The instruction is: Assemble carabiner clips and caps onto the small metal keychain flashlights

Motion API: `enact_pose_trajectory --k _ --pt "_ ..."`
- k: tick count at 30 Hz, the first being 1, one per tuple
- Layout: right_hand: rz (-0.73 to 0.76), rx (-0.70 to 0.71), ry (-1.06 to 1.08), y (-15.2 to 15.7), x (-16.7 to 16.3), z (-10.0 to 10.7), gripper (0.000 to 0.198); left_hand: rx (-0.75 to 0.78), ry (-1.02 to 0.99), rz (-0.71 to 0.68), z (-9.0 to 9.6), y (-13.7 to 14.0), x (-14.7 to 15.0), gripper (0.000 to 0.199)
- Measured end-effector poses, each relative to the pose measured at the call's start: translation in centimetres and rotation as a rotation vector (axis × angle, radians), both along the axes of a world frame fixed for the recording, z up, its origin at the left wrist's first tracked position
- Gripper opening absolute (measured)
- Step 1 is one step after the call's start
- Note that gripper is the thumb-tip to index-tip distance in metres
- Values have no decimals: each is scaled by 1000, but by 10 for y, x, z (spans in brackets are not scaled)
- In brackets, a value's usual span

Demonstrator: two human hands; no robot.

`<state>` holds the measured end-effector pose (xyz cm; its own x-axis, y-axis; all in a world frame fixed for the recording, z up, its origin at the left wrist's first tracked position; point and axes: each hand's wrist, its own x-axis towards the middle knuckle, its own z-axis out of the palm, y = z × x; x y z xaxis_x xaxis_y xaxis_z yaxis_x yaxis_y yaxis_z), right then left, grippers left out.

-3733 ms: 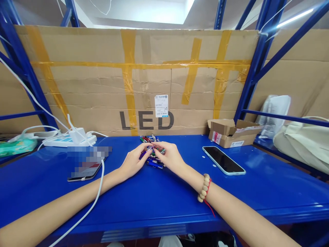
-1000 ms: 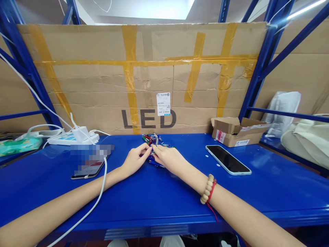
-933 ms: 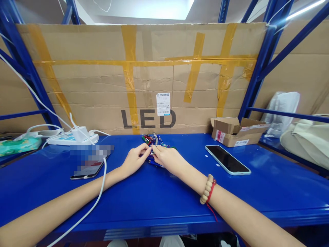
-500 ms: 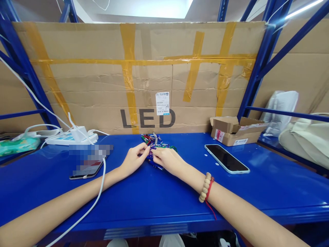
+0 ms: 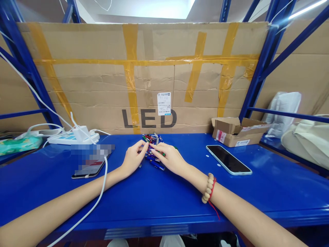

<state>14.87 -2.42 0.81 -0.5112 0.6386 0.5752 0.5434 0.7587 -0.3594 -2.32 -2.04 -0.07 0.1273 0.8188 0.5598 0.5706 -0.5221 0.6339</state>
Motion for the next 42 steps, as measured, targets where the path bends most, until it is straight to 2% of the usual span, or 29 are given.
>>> enact_pose_trajectory --k 7,14,20,27,33,42 --pt "70 -16 70 0 0 2 36 60 4 12 0 -3 0 24" --pt "-138 -25 -36 -2 1 4 38 83 37 53 -1 -2 1 26" --pt "-225 17 -146 -9 0 9 34 75 64 68 -1 -2 2 27" --pt "-249 78 -247 -7 -2 6 33 9 145 -34 1 -2 2 37" --pt "-230 127 -307 -9 -1 8 25 -28 133 -89 1 0 1 32" --pt "-325 155 -449 -13 -5 10 16 -27 135 -119 -3 3 1 33"
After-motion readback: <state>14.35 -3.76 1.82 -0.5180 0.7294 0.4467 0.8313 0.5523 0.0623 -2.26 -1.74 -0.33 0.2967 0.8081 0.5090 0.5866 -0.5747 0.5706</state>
